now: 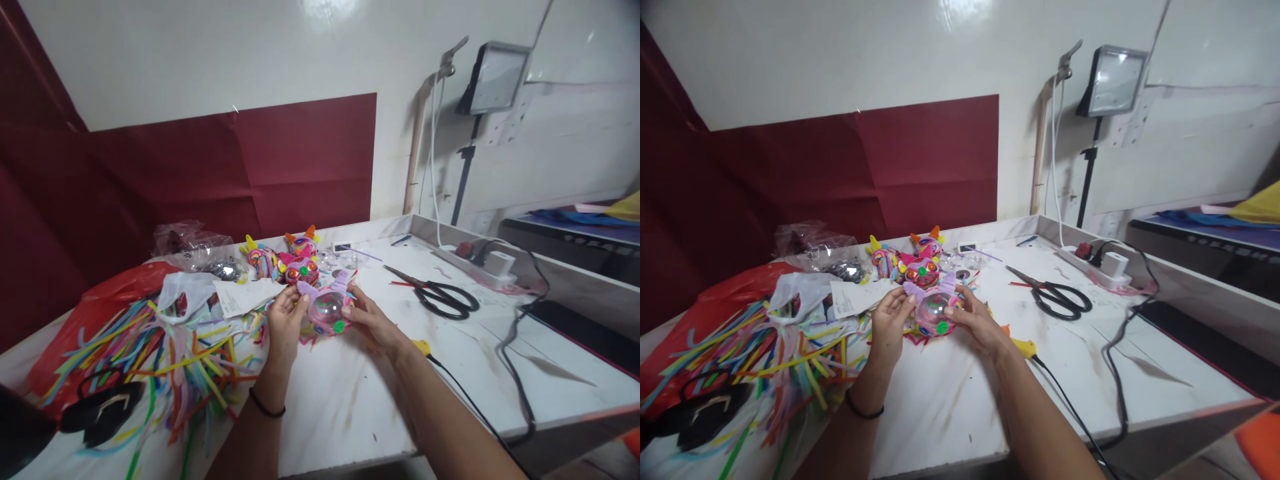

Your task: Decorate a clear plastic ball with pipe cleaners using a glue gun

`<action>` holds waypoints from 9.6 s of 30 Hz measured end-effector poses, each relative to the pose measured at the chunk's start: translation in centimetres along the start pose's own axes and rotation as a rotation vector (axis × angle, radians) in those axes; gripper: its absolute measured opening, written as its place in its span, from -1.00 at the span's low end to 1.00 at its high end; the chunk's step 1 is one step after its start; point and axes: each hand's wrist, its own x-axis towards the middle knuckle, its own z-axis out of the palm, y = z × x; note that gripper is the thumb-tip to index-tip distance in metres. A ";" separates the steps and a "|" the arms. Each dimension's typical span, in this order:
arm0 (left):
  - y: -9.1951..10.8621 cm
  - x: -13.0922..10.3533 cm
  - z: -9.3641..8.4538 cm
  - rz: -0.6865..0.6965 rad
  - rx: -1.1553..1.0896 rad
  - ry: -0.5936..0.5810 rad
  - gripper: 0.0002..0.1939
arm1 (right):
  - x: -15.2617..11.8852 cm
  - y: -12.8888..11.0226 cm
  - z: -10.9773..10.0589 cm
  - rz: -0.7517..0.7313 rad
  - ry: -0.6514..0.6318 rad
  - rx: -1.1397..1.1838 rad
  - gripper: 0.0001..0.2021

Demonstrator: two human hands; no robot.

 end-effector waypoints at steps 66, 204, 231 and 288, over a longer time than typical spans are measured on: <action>1.0 0.0 -0.2 -0.058 0.104 -0.042 -0.81 | -0.1 -0.3 0.5 -0.010 -0.015 0.002 -0.50; -2.1 0.9 -2.4 -0.289 0.221 -0.299 -0.69 | -5.8 -2.0 -6.5 0.104 0.125 -1.447 -0.49; -1.5 0.6 -1.9 -0.258 0.227 -0.336 -0.70 | -7.7 -5.8 1.1 0.073 -0.118 -0.377 -0.53; -0.5 0.2 -2.4 -0.080 0.431 -0.583 -0.83 | -4.3 -9.6 -3.0 0.256 -0.091 -0.342 -0.44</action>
